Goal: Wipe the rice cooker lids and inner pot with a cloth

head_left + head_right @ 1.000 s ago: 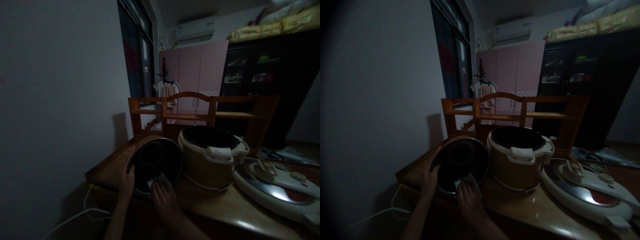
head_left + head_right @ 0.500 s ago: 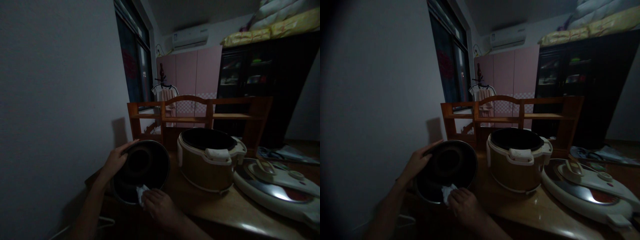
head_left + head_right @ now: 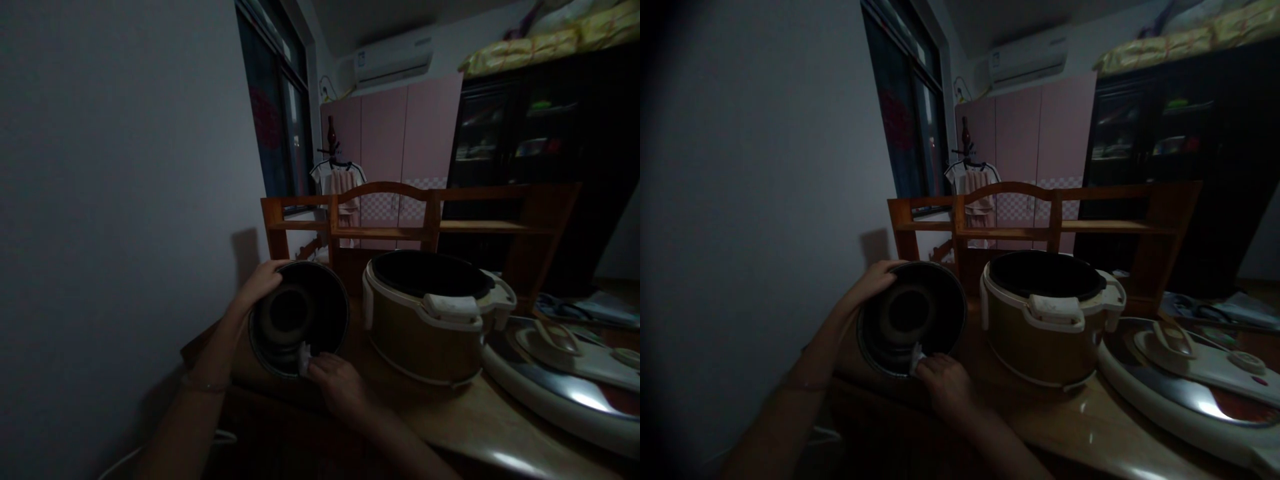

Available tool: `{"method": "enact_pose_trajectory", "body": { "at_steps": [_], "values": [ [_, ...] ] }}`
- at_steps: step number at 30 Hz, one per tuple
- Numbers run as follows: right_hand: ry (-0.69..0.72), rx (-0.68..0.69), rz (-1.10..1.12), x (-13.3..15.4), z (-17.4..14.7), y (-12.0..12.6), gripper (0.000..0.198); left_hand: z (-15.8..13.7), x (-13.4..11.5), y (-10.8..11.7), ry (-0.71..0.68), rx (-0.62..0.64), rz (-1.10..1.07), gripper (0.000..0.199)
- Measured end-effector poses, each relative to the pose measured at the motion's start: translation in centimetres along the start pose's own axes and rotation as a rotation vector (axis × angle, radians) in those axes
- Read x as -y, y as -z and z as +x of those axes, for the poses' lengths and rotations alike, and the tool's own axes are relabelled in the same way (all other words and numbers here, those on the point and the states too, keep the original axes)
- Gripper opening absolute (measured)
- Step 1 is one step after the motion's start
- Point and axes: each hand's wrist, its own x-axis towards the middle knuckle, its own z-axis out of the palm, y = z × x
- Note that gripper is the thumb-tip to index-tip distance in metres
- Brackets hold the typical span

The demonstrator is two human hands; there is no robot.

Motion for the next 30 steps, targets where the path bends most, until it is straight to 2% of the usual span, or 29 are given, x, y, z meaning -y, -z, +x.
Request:
{"method": "enact_pose_trajectory", "body": {
  "at_steps": [9,13,16,19,23,26,30],
  "values": [
    [-0.002,0.077,-0.198,-2.5,0.3,2.5,0.027,0.5,1.1,0.0,-0.026,0.072,-0.115,0.060],
    [-0.083,-0.019,-0.219,-3.3,2.1,5.3,0.033,0.6,1.9,-0.1,0.000,0.090,-0.192,0.062],
    [-0.075,-0.095,-0.275,-4.0,3.3,6.8,0.041,0.3,1.8,-0.1,-0.021,0.078,-0.186,0.060],
    [-0.044,-0.086,-0.339,-4.9,3.8,6.5,0.036,0.1,1.5,-0.1,-0.050,0.073,-0.172,0.061],
    [-0.001,-0.019,-0.402,-5.5,3.0,4.8,0.026,0.0,1.2,-0.1,-0.055,0.066,-0.175,0.063],
    [0.005,0.005,-0.398,-5.1,2.2,4.0,0.032,-0.1,1.2,-0.1,-0.033,0.056,-0.182,0.060],
    [-0.054,0.045,-0.370,-4.2,1.8,3.4,0.042,-0.1,1.2,-0.1,-0.025,0.057,-0.163,0.057]
  ]
}}
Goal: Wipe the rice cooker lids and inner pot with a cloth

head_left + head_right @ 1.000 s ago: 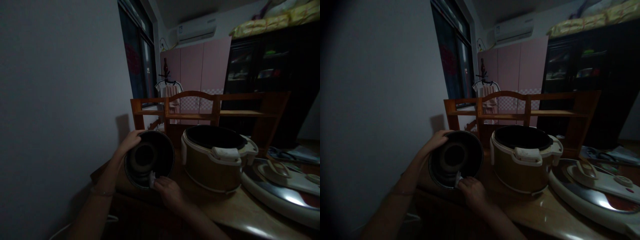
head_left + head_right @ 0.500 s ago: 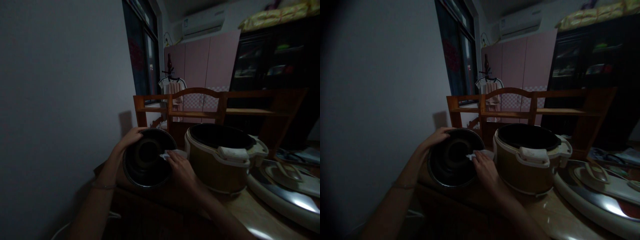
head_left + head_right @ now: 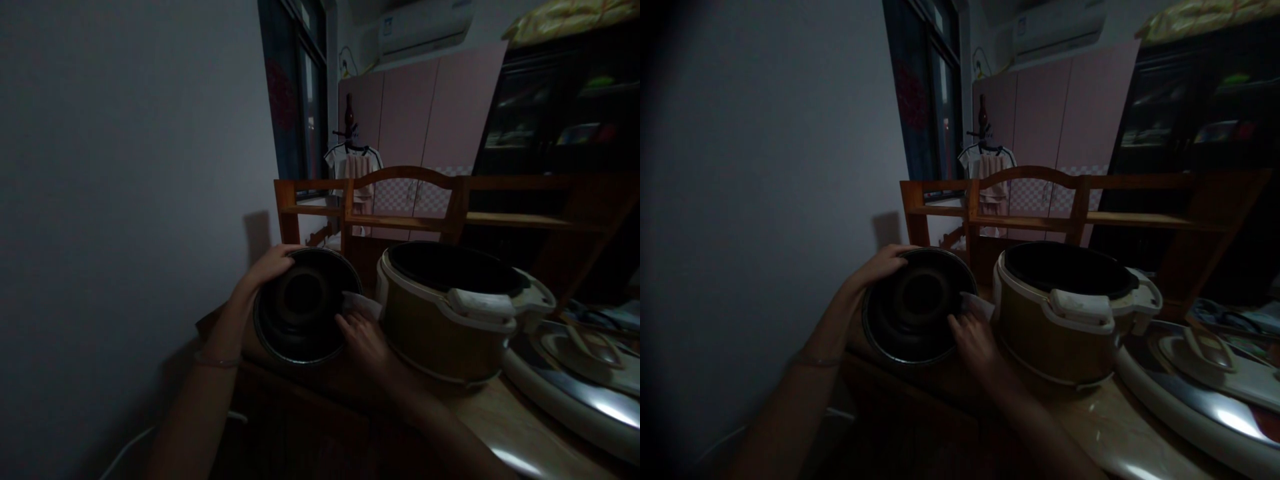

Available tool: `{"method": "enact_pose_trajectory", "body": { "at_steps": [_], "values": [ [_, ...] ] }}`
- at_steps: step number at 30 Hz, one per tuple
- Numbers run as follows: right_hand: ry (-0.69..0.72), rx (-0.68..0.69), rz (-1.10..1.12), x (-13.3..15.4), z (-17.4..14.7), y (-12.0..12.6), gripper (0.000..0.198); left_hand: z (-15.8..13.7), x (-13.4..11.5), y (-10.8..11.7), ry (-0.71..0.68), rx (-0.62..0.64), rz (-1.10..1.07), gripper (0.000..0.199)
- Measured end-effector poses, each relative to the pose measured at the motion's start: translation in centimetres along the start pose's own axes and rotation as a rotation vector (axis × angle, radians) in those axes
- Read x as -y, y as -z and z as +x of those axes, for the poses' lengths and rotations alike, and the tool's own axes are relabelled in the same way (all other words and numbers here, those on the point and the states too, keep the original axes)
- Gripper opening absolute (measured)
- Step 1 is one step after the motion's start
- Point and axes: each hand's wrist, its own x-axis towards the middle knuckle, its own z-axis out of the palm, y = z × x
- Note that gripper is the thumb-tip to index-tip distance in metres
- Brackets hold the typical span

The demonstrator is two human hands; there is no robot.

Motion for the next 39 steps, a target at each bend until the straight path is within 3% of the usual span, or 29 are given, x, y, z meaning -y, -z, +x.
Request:
{"method": "enact_pose_trajectory", "body": {
  "at_steps": [11,16,23,27,30,35,39],
  "values": [
    [-0.173,0.191,0.197,2.7,-0.2,-2.0,0.057,0.4,-1.0,-0.3,-0.019,0.016,0.049,0.057],
    [-0.257,0.202,0.316,4.9,-0.5,-1.9,0.056,0.9,-0.8,-0.5,-0.020,0.045,0.032,0.059],
    [-0.350,0.006,0.959,7.7,-0.1,-0.7,0.036,1.1,-1.1,-0.8,0.011,0.074,-0.044,0.059],
    [-0.409,-0.011,1.229,8.3,0.4,-0.3,0.029,1.0,-1.3,-0.9,0.016,0.119,-0.102,0.061],
    [-0.366,0.099,1.324,7.4,0.6,0.3,0.030,1.1,-1.3,-0.9,0.013,0.135,-0.098,0.063],
    [-0.112,0.351,1.429,4.3,0.6,1.0,0.039,1.1,-1.4,-0.8,0.008,0.116,-0.069,0.060],
    [-0.019,0.436,1.322,3.4,0.5,0.9,0.037,0.7,-1.3,-0.7,0.007,0.131,-0.126,0.063]
  ]
}}
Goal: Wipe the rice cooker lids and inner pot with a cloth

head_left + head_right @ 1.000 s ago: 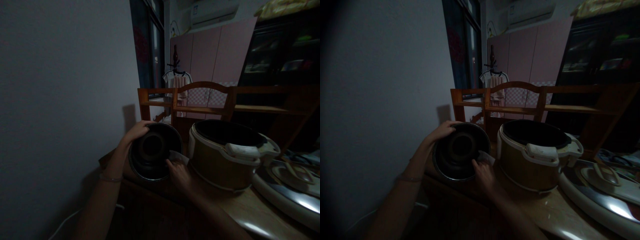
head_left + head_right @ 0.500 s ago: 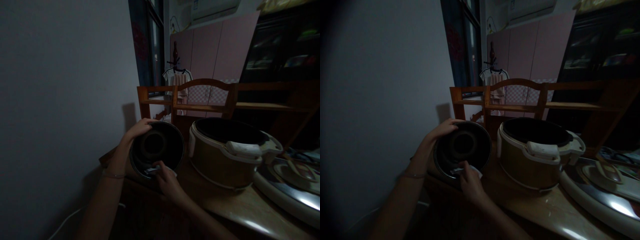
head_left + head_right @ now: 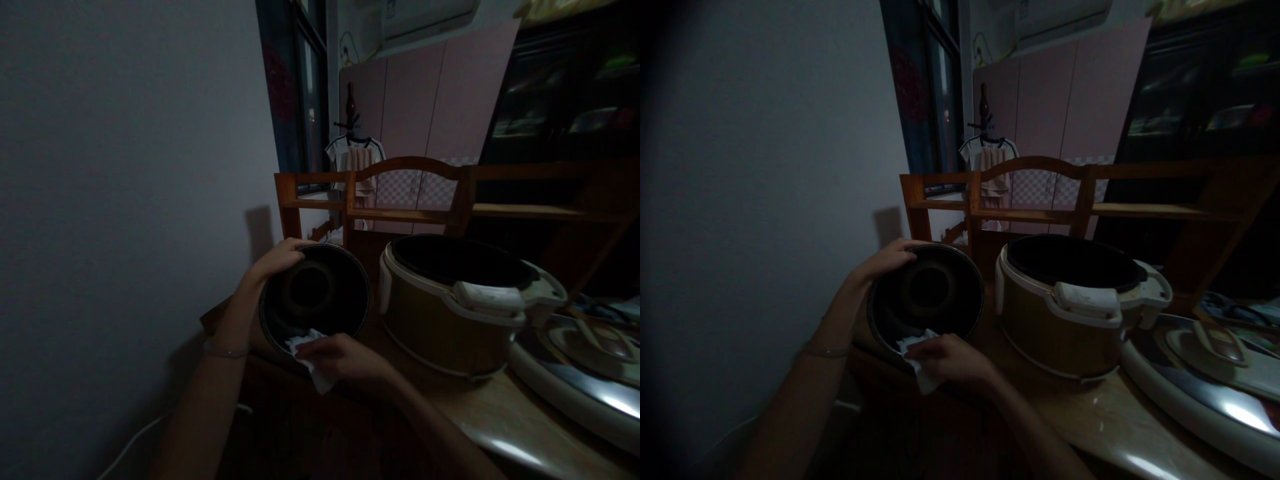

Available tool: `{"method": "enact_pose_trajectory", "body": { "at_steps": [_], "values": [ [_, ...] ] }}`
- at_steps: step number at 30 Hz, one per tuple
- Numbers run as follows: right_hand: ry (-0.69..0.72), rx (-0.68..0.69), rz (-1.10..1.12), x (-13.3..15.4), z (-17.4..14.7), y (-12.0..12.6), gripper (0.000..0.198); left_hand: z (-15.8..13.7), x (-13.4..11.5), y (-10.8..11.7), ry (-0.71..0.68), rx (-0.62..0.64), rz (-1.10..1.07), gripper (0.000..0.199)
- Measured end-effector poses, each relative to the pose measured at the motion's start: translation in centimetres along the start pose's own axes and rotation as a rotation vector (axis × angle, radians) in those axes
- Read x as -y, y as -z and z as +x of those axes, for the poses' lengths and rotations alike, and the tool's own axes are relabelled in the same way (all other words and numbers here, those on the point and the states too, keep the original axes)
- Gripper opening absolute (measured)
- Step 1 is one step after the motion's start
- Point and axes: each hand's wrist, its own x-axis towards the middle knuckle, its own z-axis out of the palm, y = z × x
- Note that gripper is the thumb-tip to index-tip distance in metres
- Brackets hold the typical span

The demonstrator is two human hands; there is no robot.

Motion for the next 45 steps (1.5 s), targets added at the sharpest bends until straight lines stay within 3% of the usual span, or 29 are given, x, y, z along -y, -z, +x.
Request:
{"method": "enact_pose_trajectory", "body": {
  "at_steps": [3,8,11,18,27,36,40,45],
  "values": [
    [0.090,-0.029,-0.256,-0.1,-0.2,-0.7,0.042,-0.4,0.1,0.1,-0.015,0.022,-0.038,0.064],
    [0.074,-0.132,-0.811,-0.7,0.3,-2.1,0.053,-0.5,0.2,0.2,0.011,-0.012,-0.011,0.062],
    [0.114,-0.118,-0.965,-1.3,0.7,-2.4,0.049,-0.5,0.0,0.2,0.018,-0.012,-0.005,0.061],
    [0.151,-0.164,-0.947,-1.3,0.5,-2.4,0.044,-0.7,-0.7,0.1,0.008,0.001,0.007,0.061],
    [0.080,-0.162,-0.879,-1.8,0.1,-2.1,0.033,-1.1,-0.3,0.2,0.013,-0.005,-0.007,0.058],
    [0.144,-0.161,-0.936,-3.2,-0.4,-1.8,0.038,-1.5,-0.8,0.2,0.013,-0.030,0.026,0.057],
    [0.172,-0.127,-0.969,-3.3,-1.2,-1.2,0.045,-1.7,-1.6,0.0,0.016,0.008,0.017,0.055],
    [0.184,-0.169,-0.988,-2.8,-2.9,0.1,0.039,-1.3,-2.1,-0.6,-0.030,0.051,0.023,0.053]
  ]
}}
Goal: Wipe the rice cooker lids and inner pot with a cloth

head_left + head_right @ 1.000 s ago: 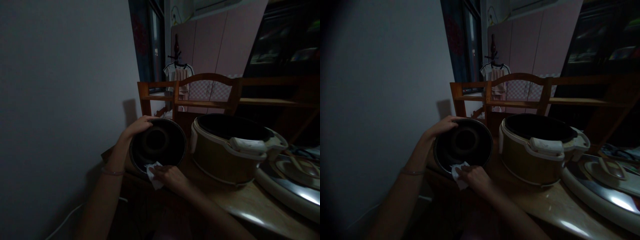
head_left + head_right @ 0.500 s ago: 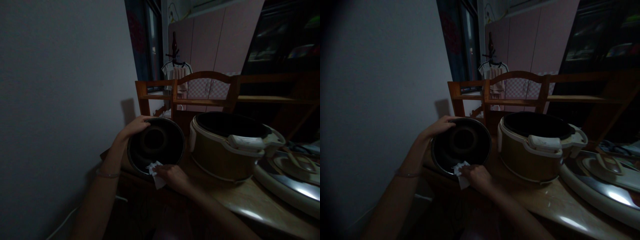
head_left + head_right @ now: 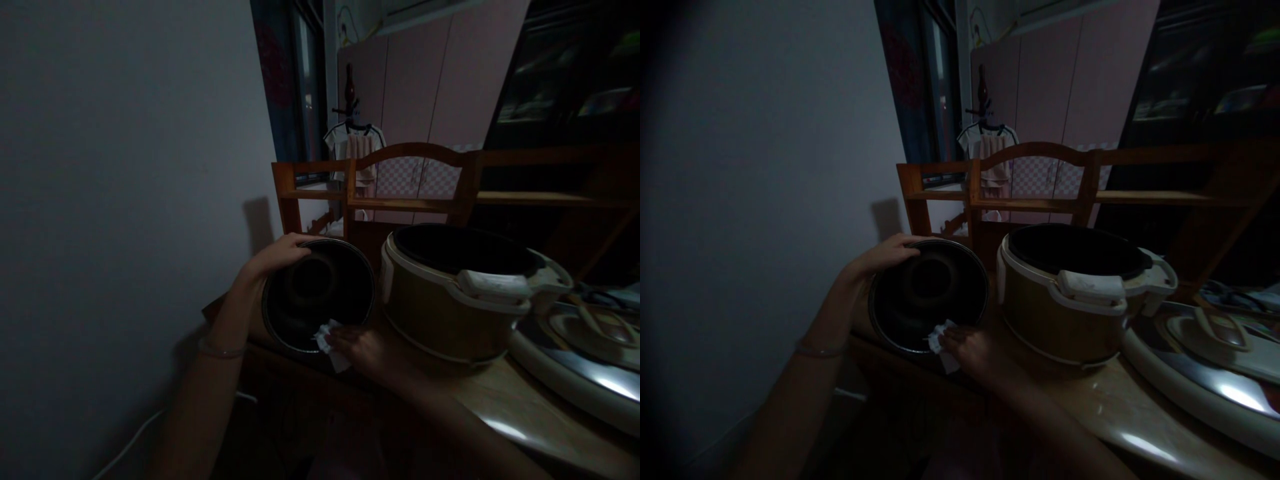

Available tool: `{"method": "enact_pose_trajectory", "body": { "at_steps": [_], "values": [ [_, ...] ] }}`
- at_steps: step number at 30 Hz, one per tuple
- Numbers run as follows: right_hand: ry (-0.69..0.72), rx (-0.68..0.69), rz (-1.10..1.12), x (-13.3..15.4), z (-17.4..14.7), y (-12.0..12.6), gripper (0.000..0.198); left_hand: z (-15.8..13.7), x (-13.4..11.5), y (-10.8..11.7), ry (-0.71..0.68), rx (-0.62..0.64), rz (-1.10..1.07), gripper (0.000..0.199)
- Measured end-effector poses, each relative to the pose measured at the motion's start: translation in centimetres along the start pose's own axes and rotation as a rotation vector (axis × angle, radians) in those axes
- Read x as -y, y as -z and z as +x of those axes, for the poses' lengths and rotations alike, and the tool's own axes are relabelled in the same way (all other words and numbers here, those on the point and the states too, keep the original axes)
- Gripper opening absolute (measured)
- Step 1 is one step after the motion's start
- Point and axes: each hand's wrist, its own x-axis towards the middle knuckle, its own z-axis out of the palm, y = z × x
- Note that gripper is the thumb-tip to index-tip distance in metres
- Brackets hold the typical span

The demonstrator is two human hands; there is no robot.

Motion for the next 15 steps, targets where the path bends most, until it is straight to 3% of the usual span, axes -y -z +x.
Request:
{"method": "enact_pose_trajectory", "body": {
  "at_steps": [7,15],
  "values": [
    [-0.039,-0.051,-0.170,-0.7,-1.8,1.9,0.038,0.6,-0.6,-1.3,-0.014,-0.036,0.094,0.050],
    [-0.132,-0.148,-0.399,-2.3,-1.2,0.9,0.042,1.5,-0.8,-1.6,-0.014,-0.041,0.162,0.054]
  ]
}}
